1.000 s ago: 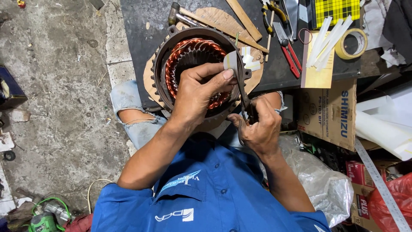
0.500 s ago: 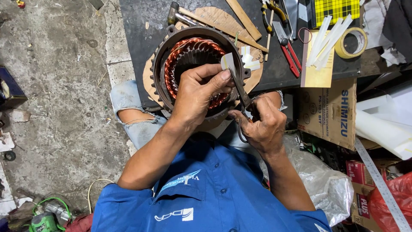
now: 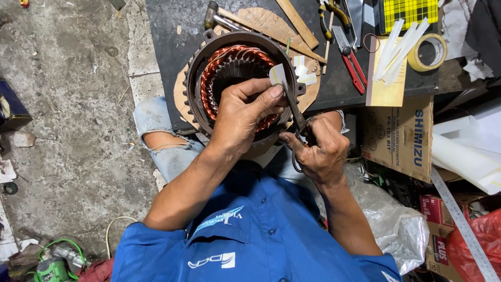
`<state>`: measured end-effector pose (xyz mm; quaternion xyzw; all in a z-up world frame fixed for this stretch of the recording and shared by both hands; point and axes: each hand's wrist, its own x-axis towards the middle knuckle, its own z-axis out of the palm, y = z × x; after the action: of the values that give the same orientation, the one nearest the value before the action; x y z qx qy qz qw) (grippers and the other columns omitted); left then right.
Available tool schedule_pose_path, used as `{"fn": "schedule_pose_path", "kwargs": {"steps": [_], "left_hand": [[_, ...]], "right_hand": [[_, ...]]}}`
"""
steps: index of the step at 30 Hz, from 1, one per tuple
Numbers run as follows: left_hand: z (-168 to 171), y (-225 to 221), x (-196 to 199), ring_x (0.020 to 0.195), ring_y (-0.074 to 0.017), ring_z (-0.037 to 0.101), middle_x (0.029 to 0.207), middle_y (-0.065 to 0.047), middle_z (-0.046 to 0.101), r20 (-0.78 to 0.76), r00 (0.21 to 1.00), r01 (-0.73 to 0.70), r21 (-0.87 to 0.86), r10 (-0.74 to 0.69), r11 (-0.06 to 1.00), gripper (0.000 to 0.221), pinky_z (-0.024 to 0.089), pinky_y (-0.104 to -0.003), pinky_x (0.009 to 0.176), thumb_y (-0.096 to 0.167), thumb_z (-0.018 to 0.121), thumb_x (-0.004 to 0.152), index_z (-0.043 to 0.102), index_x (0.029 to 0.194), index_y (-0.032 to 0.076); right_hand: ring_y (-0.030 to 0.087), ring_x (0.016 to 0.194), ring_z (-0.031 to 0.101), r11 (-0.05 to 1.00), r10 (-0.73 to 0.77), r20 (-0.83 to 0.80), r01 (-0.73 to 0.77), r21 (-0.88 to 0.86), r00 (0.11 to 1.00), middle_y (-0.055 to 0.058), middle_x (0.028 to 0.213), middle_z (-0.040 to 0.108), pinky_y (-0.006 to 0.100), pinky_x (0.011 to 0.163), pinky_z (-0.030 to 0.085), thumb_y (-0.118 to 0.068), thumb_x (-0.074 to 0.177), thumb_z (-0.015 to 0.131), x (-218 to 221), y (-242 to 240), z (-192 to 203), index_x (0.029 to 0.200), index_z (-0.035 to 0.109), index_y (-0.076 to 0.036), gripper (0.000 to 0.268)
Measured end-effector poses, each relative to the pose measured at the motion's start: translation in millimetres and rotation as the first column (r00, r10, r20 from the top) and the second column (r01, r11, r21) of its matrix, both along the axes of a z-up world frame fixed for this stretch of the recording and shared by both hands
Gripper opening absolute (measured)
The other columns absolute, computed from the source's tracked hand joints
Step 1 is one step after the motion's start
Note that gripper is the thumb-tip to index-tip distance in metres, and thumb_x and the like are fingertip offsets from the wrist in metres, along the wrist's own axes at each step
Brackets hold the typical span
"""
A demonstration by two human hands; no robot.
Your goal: The person is inserting and trimming insulation strips into the slots of an electric motor stator as part of a repair process.
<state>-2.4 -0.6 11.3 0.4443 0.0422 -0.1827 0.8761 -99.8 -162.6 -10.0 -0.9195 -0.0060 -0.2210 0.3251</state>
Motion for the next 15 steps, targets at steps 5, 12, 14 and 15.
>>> {"fn": "schedule_pose_path", "kwargs": {"steps": [5,12,14,15], "left_hand": [[-4.2,-3.1,-2.0,0.083,-0.0195,0.077,0.088,-0.018,0.077,-0.009,1.000,-0.010,-0.026,0.010,1.000,0.027,0.068,-0.032,0.077,0.013,0.080,0.092,0.074,0.110,-0.007],[9.2,2.8,1.0,0.087,-0.0198,0.075,0.094,-0.018,0.077,0.143,0.990,-0.020,0.084,0.008,0.996,0.026,0.068,-0.036,0.079,0.018,0.080,0.094,0.075,0.110,-0.002],[17.4,7.7,4.6,0.090,-0.0188,0.073,0.098,-0.018,0.076,0.194,0.981,-0.047,0.117,0.024,0.992,0.027,0.067,-0.036,0.080,0.019,0.079,0.095,0.074,0.113,-0.001],[21.6,10.3,5.9,0.092,-0.0178,0.071,0.102,-0.018,0.075,0.246,0.969,-0.077,0.148,0.039,0.986,0.029,0.067,-0.036,0.082,0.020,0.079,0.096,0.073,0.116,0.000]], "right_hand": [[0.034,0.057,0.061,1.000,0.001,0.006,-0.001,0.001,1.000,0.009,0.062,0.050,0.037,0.054,0.051,-0.041,0.090,0.087,0.1,-0.4,0.4,0.076,0.060,-0.007,0.045],[0.034,0.057,0.059,1.000,0.006,0.005,-0.006,0.015,1.000,0.008,0.061,0.048,0.036,0.054,0.051,-0.037,0.089,0.088,-0.3,-0.6,0.2,0.077,0.061,-0.007,0.042],[0.033,0.057,0.060,1.000,0.010,0.004,-0.010,0.012,1.000,0.008,0.061,0.048,0.035,0.054,0.051,-0.038,0.090,0.088,0.3,0.5,2.3,0.077,0.060,-0.007,0.043],[0.032,0.056,0.060,1.000,0.015,0.003,-0.015,0.009,1.000,0.007,0.061,0.048,0.035,0.053,0.050,-0.040,0.090,0.087,0.1,1.3,3.4,0.076,0.060,-0.008,0.044]]}}
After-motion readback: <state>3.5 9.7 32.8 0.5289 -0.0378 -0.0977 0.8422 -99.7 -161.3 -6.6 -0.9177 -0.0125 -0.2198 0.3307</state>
